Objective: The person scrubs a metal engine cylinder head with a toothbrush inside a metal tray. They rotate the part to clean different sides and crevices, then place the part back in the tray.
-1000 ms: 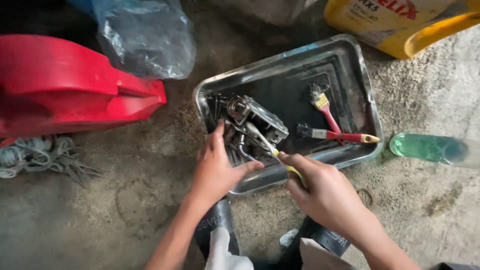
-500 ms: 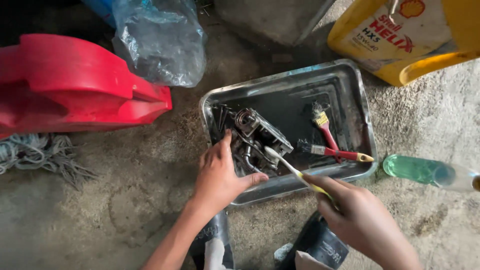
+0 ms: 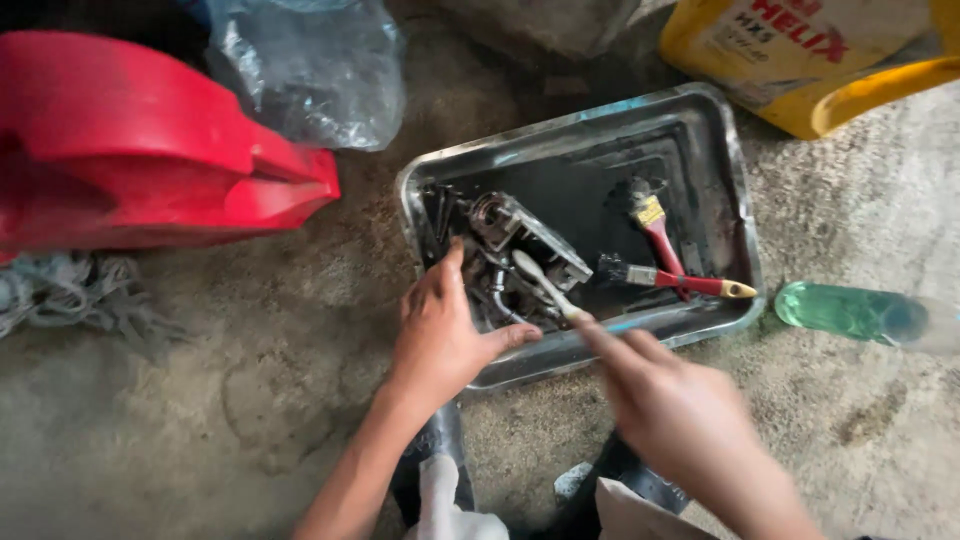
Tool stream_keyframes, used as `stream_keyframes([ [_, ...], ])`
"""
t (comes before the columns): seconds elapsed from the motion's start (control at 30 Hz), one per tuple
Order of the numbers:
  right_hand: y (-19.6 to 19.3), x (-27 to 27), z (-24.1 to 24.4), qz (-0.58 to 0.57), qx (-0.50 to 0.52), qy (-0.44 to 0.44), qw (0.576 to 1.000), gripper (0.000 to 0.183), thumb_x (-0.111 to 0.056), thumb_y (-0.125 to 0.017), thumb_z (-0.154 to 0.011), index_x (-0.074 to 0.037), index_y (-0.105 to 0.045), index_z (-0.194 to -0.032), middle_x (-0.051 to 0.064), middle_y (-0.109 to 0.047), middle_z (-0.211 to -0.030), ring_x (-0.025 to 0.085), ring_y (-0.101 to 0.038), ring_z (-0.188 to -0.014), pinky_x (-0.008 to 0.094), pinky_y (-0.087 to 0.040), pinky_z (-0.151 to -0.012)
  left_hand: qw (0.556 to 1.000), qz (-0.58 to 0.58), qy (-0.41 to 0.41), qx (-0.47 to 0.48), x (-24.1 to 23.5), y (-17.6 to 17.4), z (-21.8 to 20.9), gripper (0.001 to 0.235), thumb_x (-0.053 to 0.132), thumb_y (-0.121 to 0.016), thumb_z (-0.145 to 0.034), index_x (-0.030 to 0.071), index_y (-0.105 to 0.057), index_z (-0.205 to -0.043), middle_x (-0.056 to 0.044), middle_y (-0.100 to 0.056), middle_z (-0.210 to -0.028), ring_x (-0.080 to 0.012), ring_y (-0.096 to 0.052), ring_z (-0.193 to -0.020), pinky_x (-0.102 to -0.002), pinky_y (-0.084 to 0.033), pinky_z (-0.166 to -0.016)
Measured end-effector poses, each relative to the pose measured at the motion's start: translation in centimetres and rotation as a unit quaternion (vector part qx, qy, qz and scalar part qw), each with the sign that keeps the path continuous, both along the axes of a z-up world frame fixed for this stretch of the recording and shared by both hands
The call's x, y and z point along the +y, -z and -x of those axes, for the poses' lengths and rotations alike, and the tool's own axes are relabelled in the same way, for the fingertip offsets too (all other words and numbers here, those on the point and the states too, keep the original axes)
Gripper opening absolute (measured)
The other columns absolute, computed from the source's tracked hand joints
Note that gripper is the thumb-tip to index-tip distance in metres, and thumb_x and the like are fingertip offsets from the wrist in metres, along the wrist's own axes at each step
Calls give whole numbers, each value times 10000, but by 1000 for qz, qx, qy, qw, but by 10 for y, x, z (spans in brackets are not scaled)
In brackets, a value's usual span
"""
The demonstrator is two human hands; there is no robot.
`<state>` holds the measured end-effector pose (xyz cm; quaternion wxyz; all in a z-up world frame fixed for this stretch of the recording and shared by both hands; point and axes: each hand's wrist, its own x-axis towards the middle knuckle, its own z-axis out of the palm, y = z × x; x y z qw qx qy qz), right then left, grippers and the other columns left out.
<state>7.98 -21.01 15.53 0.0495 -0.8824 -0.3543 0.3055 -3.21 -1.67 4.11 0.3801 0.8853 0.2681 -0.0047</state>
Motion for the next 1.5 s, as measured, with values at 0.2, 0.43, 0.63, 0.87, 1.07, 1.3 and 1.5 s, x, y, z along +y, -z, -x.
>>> stream_keyframes([
  [0.2,-17,3,-16,-36,-45,54,997,447,-270,-687,-890,-328,-677,-1333,21,-713,-942,308,-716,-777,439,-563,-632,1000,-4,0,-7,-1,3,1,1341,735,-827,-624,-26,-242,-1560,-311,-515,-1434,-467,-493,-1336,-563,-316,-1128],
  [0.43,-3,19,-19,-349,20,118,930,219,-8,-690,-907,-66,-695,-1118,80,-677,-1153,221,-739,-996,331,-613,-816,1000,-19,-7,-12,2,1,2,1338,748,-831,-613,-29,-260,-1542,-318,-499,-1467,-483,-472,-1345,-570,-322,-1113],
  [0.63,21,46,-35,-444,-10,34,895,209,50,-763,-823,0,-716,-1020,141,-684,-1092,280,-659,-1037,373,-517,-924,1000,11,-6,-10,3,3,5,1386,776,-819,-570,-55,-271,-1533,-328,-515,-1428,-448,-510,-1346,-542,-353,-1141],
  [0.87,12,51,-60,-411,-24,53,910,166,-38,-804,-928,-53,-749,-1085,71,-686,-998,165,-688,-839,286,-558,-737,1000,3,2,4,2,-3,-1,1354,736,-827,-593,-55,-272,-1541,-311,-551,-1397,-465,-529,-1307,-547,-333,-1131],
  [1.07,8,61,-69,-405,-24,3,914,140,-31,-803,-928,-32,-750,-1058,69,-695,-943,154,-683,-802,286,-544,-689,1000,0,9,15,2,-7,-2,1338,727,-840,-609,-54,-265,-1531,-319,-537,-1404,-471,-509,-1308,-542,-342,-1122],
  [1.3,7,79,-72,-490,77,29,868,82,-49,-752,-987,-40,-674,-1011,65,-695,-1052,136,-720,-900,262,-603,-762,1000,-20,17,12,0,1,0,1320,739,-817,-628,-49,-265,-1533,-304,-528,-1422,-475,-498,-1331,-565,-314,-1135],
  [1.5,4,98,-76,-425,-21,-30,905,141,-58,-824,-962,0,-718,-1036,103,-676,-958,163,-676,-773,295,-533,-650,1000,-13,18,1,0,-1,1,1307,745,-800,-636,-37,-264,-1535,-294,-534,-1428,-453,-519,-1338,-565,-317,-1151],
])
